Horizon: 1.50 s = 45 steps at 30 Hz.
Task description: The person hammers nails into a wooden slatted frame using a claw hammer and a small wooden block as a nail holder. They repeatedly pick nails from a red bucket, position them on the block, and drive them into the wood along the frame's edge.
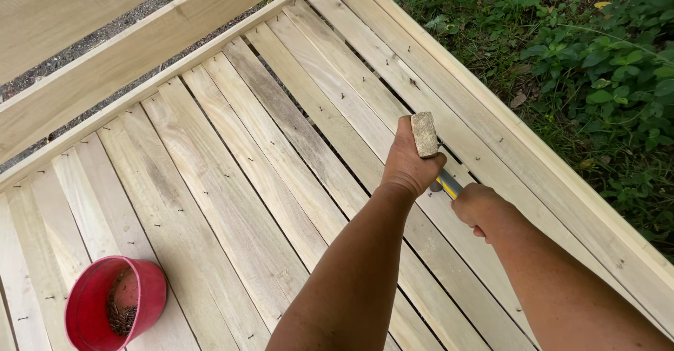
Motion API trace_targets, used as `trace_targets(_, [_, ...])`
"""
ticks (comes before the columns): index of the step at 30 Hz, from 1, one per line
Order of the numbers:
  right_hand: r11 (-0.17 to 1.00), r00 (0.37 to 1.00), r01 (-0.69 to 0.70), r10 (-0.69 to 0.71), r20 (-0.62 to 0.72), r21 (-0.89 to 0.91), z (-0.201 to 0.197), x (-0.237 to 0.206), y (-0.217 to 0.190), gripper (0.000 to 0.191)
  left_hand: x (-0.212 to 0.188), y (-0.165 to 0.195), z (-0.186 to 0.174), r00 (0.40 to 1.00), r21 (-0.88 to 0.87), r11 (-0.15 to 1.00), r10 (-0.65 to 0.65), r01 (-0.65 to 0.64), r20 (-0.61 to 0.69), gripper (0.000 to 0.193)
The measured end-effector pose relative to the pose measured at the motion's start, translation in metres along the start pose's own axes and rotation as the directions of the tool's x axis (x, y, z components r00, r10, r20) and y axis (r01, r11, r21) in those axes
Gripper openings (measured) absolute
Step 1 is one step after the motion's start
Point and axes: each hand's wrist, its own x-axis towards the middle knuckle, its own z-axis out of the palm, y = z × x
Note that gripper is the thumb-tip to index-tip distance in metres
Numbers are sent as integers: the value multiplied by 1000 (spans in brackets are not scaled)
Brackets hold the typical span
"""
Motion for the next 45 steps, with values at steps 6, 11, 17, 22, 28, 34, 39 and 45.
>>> trace_targets(6, [998,998,56,-56,8,-35,-2,5,1,41,-14,14,-9,999,-22,999,-27,26,-45,60])
trace_targets(11, [985,992,119,-123,-30,-123,-12,-4,16,44,-43,26,-1,990,-76,994,-87,79,-109,59])
trace_targets(17, [978,985,169,-172,-13,-125,-10,-32,58,44,-76,45,21,979,34,999,10,-3,-205,56])
trace_targets(22, [963,970,241,-244,-6,-120,-9,-28,90,49,-84,47,49,973,23,992,-115,122,-203,56])
trace_targets(28, [949,957,291,-286,54,-120,-22,-24,96,47,-71,40,65,947,138,988,-18,66,-322,58])
trace_targets(34, [898,923,384,-365,122,-217,-51,-15,76,44,-69,32,63,878,63,997,-9,44,-479,59])
trace_targets(39, [885,895,440,-418,157,-151,-50,3,92,44,-65,37,82,853,124,992,34,36,-522,55])
trace_targets(45, [895,884,445,-431,184,-40,-44,10,110,46,-51,54,99,876,171,970,-72,172,-476,56])
